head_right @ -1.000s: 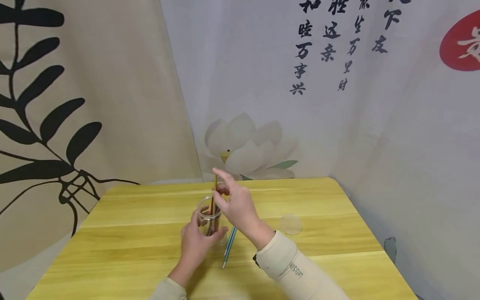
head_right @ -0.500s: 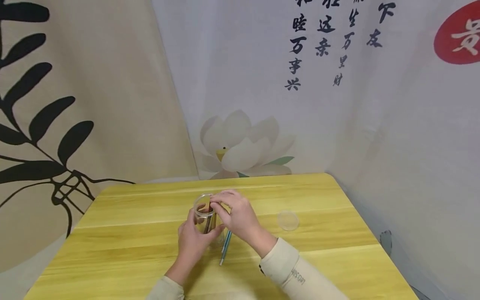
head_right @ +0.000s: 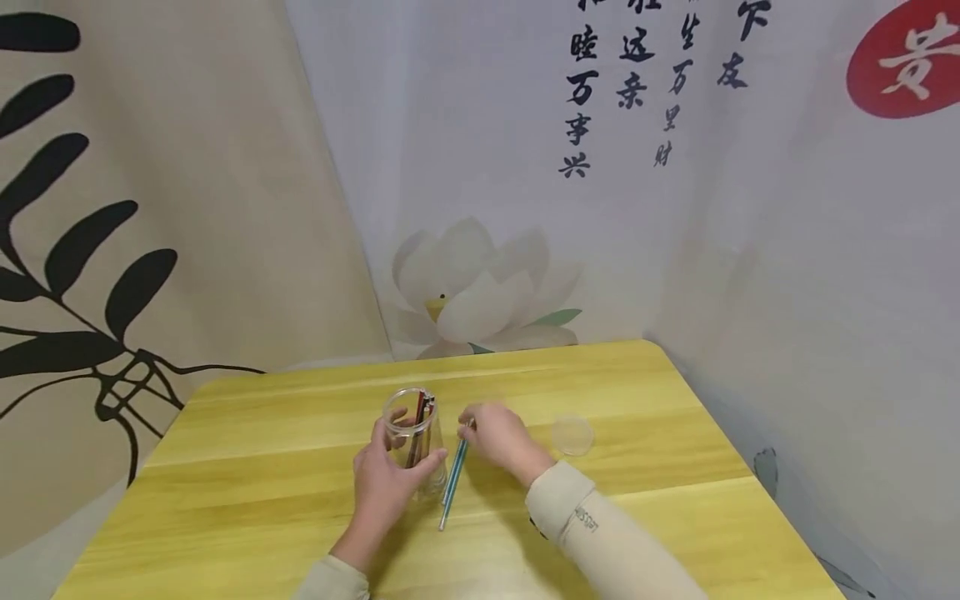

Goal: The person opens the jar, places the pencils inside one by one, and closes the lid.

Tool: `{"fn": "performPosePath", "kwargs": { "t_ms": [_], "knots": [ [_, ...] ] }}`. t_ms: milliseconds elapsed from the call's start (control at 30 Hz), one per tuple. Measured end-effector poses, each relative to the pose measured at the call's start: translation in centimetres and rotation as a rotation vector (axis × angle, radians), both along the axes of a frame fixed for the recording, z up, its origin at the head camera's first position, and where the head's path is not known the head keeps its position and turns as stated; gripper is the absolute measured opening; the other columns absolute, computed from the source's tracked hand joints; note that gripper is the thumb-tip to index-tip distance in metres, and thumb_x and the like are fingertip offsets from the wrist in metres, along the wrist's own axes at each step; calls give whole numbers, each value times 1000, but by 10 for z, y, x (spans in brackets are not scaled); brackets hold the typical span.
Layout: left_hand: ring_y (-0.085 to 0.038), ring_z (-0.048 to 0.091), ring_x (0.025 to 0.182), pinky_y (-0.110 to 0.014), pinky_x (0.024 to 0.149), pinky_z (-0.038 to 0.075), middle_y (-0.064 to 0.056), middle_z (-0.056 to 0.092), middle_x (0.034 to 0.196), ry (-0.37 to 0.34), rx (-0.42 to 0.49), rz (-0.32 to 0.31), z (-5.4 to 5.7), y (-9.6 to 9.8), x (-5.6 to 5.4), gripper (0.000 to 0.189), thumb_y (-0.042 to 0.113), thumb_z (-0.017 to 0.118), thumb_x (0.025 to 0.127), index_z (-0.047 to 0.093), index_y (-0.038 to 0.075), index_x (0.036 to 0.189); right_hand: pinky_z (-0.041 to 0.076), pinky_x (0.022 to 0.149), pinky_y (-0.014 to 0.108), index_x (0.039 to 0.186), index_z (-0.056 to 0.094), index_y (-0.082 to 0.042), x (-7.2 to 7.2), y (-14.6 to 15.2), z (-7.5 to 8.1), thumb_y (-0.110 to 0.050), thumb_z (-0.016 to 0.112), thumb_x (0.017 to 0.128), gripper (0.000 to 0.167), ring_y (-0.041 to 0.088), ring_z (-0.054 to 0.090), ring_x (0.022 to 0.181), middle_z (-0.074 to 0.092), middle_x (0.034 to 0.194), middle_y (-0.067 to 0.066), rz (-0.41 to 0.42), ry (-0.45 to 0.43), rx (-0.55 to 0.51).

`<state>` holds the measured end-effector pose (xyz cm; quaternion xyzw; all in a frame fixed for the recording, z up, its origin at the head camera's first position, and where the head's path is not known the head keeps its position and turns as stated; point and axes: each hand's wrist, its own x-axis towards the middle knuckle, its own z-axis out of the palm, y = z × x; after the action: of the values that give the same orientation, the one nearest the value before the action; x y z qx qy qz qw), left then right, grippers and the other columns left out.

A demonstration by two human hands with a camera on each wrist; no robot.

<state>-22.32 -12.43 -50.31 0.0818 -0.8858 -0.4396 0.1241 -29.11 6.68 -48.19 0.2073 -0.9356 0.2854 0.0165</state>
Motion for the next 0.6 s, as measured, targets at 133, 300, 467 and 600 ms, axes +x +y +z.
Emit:
{"fn": "performPosePath", "kwargs": {
  "t_ms": [133, 300, 467, 600],
  "knots": [
    [-49, 51, 137, -67, 98, 54, -12, 71, 125, 4, -3, 0, 0, 2, 0, 91, 60, 93, 75, 52, 25, 148, 66, 81, 43, 113, 81, -10, 1, 5, -26, -20, 75, 101, 17, 24, 77, 94, 81, 107, 10, 57, 10, 200],
    [-49, 50, 139, -70, 102, 52, -13, 72, 128, 18, 12, 8, 1, 1, -2, 92, 58, 94, 75, 52, 22, 149, 66, 77, 39, 97, 82, -10, 2, 1, -25, -22, 77, 99, 13, 21, 76, 84, 81, 95, 7, 37, 77, 268],
    [-51, 50, 139, -71, 101, 53, -13, 72, 128, 19, 1, 15, 0, 0, -2, 93, 58, 94, 74, 52, 19, 148, 57, 58, 29, 93, 71, -2, -1, 5, -26, -13, 71, 102, 14, 14, 61, 62, 71, 78, 6, -116, -86, 283],
    [-51, 51, 139, -71, 101, 53, -12, 72, 128, 23, 2, 19, -1, -2, -2, 91, 59, 94, 74, 53, 20, 146, 52, 55, 26, 105, 64, 3, -6, 14, -23, 0, 65, 99, 7, 18, 57, 62, 64, 80, 9, -206, -213, 192]
  ]
}}
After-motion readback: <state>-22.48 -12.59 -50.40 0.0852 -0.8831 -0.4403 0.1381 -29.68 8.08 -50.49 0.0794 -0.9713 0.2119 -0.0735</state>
